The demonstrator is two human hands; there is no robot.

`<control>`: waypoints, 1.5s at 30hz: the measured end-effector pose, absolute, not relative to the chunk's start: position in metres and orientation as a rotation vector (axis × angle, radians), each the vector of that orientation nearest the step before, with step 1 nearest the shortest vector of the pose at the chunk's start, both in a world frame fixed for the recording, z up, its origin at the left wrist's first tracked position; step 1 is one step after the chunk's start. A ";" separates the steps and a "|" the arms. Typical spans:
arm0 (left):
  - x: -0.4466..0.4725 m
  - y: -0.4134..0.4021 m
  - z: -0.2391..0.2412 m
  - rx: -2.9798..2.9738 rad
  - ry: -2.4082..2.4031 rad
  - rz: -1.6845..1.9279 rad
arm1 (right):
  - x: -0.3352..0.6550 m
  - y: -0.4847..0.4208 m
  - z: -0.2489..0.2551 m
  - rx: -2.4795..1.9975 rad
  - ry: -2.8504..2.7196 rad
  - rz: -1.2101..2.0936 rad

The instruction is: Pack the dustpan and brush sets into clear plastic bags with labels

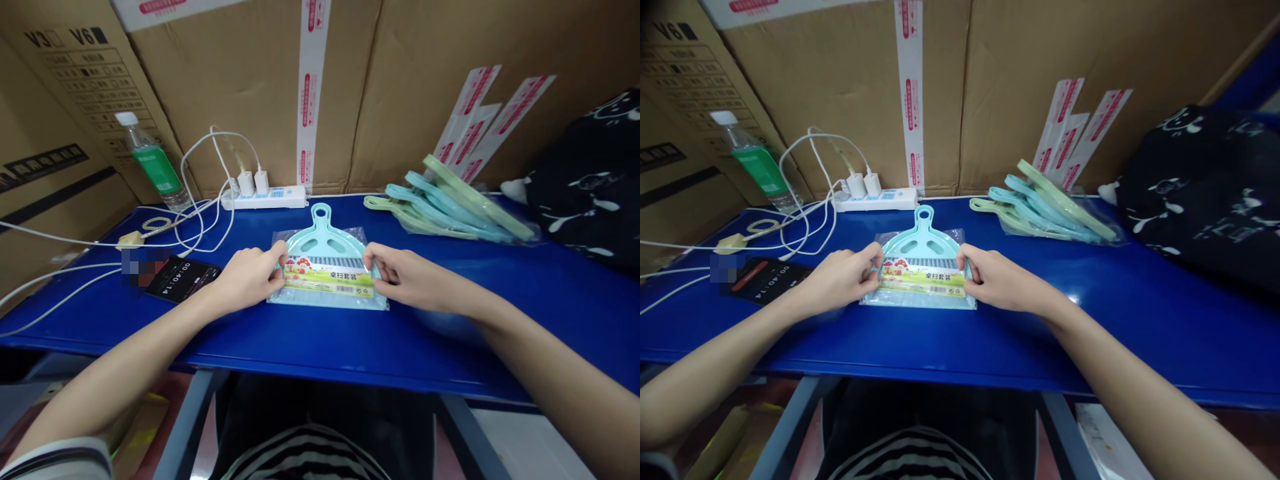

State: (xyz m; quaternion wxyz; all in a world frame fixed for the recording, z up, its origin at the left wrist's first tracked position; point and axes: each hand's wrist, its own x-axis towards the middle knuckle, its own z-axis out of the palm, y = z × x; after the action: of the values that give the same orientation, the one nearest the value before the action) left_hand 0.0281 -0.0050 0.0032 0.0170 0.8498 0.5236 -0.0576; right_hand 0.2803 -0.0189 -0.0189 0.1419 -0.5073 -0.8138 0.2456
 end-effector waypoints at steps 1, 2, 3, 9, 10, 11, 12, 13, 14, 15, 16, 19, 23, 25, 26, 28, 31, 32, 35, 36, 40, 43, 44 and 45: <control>0.028 -0.005 0.003 2.643 1.622 -0.179 | 0.280 -0.019 -0.019 -1.465 -2.351 0.705; 0.028 -0.005 0.003 2.645 1.618 -0.181 | 0.280 -0.019 -0.019 -1.466 -2.355 0.701; 0.028 -0.005 0.003 2.648 1.617 -0.188 | 0.280 -0.018 -0.019 -1.467 -2.360 0.698; 0.027 -0.004 0.002 2.679 1.610 -0.248 | 0.279 -0.018 -0.019 -1.484 -2.366 0.734; 0.027 -0.004 0.002 2.689 1.611 -0.264 | 0.280 -0.018 -0.019 -1.480 -2.369 0.741; 0.027 -0.004 0.002 2.700 1.614 -0.279 | 0.280 -0.018 -0.019 -1.473 -2.374 0.749; 0.028 -0.005 0.002 2.713 1.616 -0.293 | 0.280 -0.018 -0.019 -1.465 -2.379 0.757; 0.028 -0.005 0.002 2.726 1.619 -0.304 | 0.280 -0.018 -0.019 -1.456 -2.382 0.765; 0.028 -0.005 0.002 2.738 1.620 -0.313 | 0.281 -0.018 -0.018 -1.445 -2.382 0.777; 0.027 -0.006 0.001 2.748 1.620 -0.322 | 0.282 -0.018 -0.018 -1.433 -2.380 0.790; 0.027 -0.006 0.001 2.755 1.617 -0.327 | 0.282 -0.018 -0.018 -1.421 -2.380 0.805; 0.027 -0.006 0.001 2.768 1.616 -0.321 | 0.284 -0.017 -0.018 -1.405 -2.377 0.843; 0.027 -0.005 0.000 2.776 1.621 -0.316 | 0.285 -0.018 -0.017 -1.411 -2.371 0.847; 0.027 -0.005 0.000 2.780 1.626 -0.323 | 0.285 -0.019 -0.015 -1.415 -2.379 0.858; 0.027 -0.005 0.000 2.782 1.625 -0.325 | 0.284 -0.019 -0.015 -1.418 -2.383 0.869; 0.027 -0.005 0.000 2.786 1.620 -0.317 | 0.284 -0.020 -0.013 -1.416 -2.390 0.886; 0.027 -0.006 0.000 2.779 1.608 -0.291 | 0.283 -0.021 -0.013 -1.410 -2.405 0.886; 0.027 -0.006 0.001 2.771 1.608 -0.285 | 0.283 -0.021 -0.013 -1.416 -2.408 0.879; 0.027 -0.006 0.001 2.753 1.605 -0.283 | 0.282 -0.021 -0.015 -1.441 -2.422 0.829; 0.027 -0.006 0.001 2.754 1.604 -0.282 | 0.282 -0.021 -0.016 -1.446 -2.427 0.807; 0.027 -0.006 0.001 2.769 1.583 -0.297 | 0.281 -0.020 -0.017 -1.436 -2.431 0.757; 0.027 -0.006 0.001 2.774 1.586 -0.328 | 0.281 -0.020 -0.017 -1.432 -2.404 0.770; 0.027 -0.006 0.001 2.775 1.593 -0.332 | 0.281 -0.019 -0.017 -1.431 -2.395 0.778; 0.027 -0.006 0.001 2.775 1.598 -0.334 | 0.281 -0.019 -0.016 -1.429 -2.390 0.784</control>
State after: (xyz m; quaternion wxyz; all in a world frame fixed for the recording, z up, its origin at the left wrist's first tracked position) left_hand 0.0271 -0.0059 0.0006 -0.0390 0.8613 0.4959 -0.1036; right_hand 0.2812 -0.0190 -0.0164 0.1242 -0.4901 -0.8197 0.2691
